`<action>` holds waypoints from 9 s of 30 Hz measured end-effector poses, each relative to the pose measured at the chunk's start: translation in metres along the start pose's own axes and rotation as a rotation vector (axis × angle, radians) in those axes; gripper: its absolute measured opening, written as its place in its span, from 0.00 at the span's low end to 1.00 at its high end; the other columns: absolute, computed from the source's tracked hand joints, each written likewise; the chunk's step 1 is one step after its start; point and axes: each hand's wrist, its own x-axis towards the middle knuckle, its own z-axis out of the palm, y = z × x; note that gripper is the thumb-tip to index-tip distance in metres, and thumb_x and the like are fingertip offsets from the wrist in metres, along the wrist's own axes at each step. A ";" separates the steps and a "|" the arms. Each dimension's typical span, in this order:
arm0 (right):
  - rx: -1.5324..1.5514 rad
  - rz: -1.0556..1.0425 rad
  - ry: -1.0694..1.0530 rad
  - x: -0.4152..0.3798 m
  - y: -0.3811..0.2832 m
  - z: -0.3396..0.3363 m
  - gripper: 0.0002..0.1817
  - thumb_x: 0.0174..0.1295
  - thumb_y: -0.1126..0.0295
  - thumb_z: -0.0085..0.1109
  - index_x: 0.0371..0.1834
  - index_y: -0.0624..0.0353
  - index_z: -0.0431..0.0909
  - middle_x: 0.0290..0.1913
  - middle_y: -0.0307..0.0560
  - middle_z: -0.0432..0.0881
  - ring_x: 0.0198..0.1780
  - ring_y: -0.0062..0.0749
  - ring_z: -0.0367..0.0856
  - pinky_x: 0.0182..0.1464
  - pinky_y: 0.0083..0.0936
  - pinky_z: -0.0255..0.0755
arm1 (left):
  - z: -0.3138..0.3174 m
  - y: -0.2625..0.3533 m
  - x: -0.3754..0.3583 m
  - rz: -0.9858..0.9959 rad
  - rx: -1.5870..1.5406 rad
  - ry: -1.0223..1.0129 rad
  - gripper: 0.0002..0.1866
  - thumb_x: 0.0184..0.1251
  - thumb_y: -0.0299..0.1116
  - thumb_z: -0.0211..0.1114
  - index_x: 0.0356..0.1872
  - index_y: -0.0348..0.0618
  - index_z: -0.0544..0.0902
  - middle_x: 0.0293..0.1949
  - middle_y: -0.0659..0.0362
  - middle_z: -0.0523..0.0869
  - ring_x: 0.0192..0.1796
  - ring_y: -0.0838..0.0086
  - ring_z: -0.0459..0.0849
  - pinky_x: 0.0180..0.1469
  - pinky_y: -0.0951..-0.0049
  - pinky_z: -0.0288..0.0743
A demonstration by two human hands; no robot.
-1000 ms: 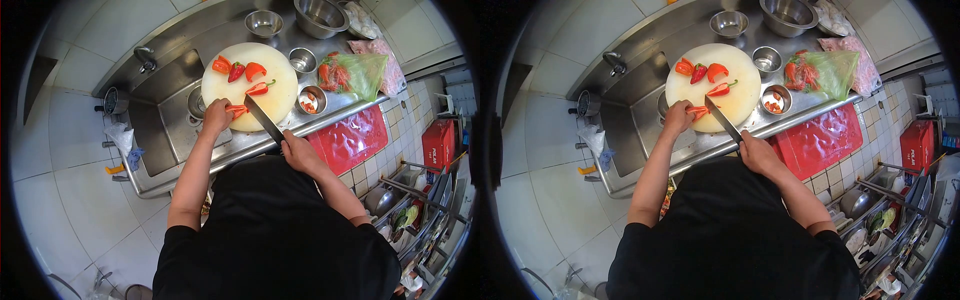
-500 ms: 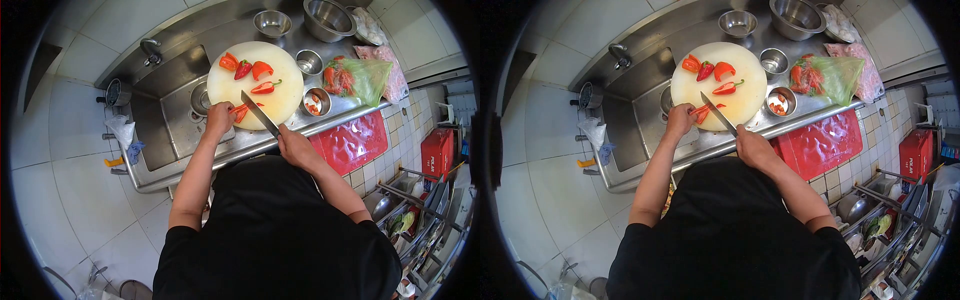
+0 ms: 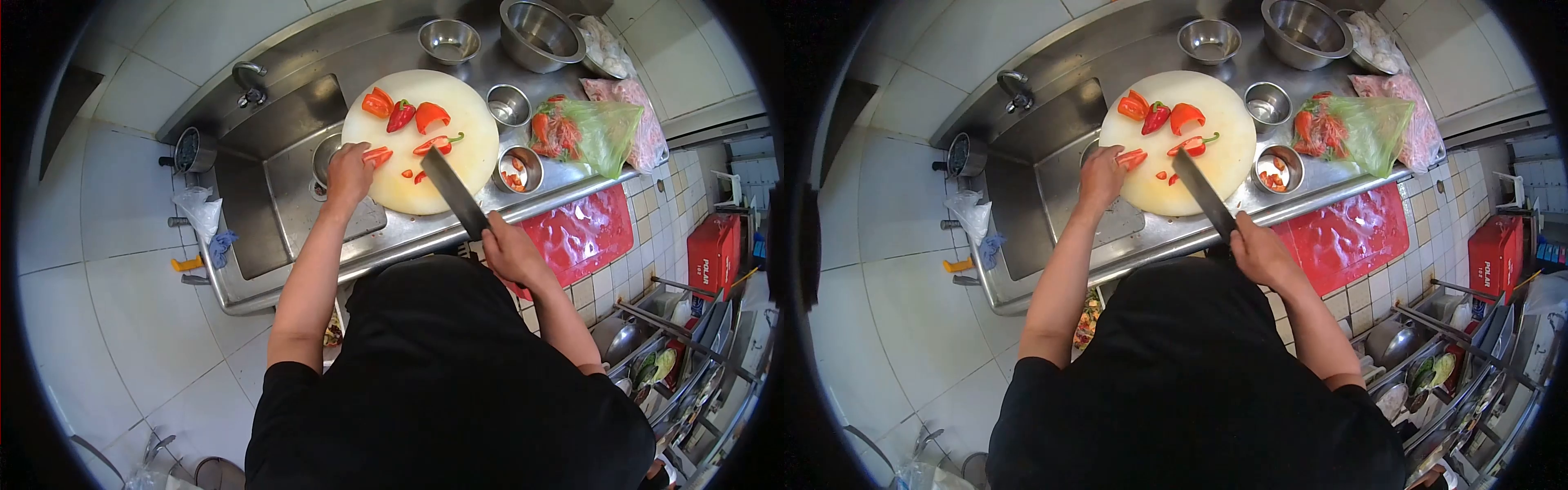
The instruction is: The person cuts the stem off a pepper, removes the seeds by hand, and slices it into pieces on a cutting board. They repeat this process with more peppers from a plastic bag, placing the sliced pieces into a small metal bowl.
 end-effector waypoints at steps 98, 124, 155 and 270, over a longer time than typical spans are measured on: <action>0.203 -0.531 -0.510 0.079 -0.185 0.137 0.22 0.66 0.54 0.64 0.51 0.61 0.84 0.42 0.53 0.88 0.43 0.41 0.86 0.49 0.32 0.76 | -0.113 0.020 -0.236 -0.179 -0.370 0.575 0.15 0.74 0.21 0.57 0.56 0.36 0.85 0.51 0.45 0.89 0.53 0.56 0.89 0.55 0.65 0.81; -0.035 -0.612 -0.500 0.004 -0.309 0.340 0.16 0.56 0.61 0.66 0.41 0.60 0.85 0.44 0.62 0.87 0.52 0.59 0.84 0.53 0.47 0.77 | -0.170 -0.109 -0.399 -0.190 0.249 0.909 0.12 0.60 0.22 0.71 0.45 0.36 0.88 0.44 0.50 0.91 0.44 0.57 0.90 0.48 0.61 0.84; 0.129 -0.866 -0.631 -0.023 -0.356 0.359 0.16 0.63 0.66 0.57 0.48 0.66 0.82 0.39 0.60 0.87 0.44 0.53 0.87 0.47 0.42 0.78 | -0.212 -0.120 -0.453 -0.616 -0.091 1.201 0.11 0.65 0.24 0.69 0.45 0.30 0.87 0.36 0.57 0.90 0.36 0.79 0.88 0.42 0.78 0.82; -0.078 -0.066 0.277 -0.017 0.017 0.027 0.10 0.76 0.63 0.47 0.47 0.60 0.69 0.29 0.68 0.81 0.36 0.70 0.81 0.38 0.61 0.71 | 0.068 0.042 -0.053 -0.353 -0.466 -0.140 0.12 0.63 0.34 0.75 0.34 0.35 0.87 0.26 0.59 0.87 0.27 0.80 0.83 0.29 0.77 0.76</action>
